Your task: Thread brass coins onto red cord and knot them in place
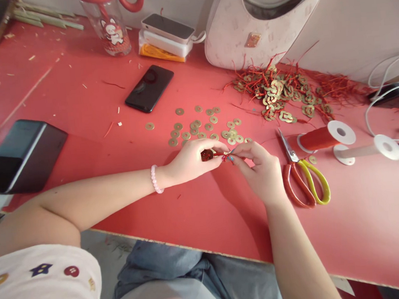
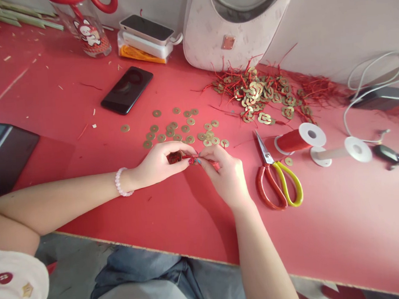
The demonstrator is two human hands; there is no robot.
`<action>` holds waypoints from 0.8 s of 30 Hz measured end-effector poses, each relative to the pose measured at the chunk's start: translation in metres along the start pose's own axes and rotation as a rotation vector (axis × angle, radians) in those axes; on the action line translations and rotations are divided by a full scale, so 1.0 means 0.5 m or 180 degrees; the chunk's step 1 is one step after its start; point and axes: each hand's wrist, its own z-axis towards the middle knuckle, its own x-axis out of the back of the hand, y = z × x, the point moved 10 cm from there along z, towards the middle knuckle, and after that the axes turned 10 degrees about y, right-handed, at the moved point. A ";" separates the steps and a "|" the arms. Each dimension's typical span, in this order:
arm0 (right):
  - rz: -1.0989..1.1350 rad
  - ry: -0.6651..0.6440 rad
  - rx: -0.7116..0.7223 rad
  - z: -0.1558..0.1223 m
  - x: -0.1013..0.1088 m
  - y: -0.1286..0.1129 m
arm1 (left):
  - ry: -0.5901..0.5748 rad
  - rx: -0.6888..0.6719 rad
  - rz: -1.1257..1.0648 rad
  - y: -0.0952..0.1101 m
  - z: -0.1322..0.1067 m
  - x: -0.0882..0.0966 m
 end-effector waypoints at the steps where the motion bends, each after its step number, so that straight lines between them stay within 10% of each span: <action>1: 0.0003 0.0000 0.0006 0.000 0.000 0.000 | -0.0014 -0.0020 0.0021 0.001 0.000 0.000; 24: -0.0181 0.0003 0.0356 0.001 0.008 -0.033 | 0.0100 -0.0172 0.0164 0.011 0.003 0.009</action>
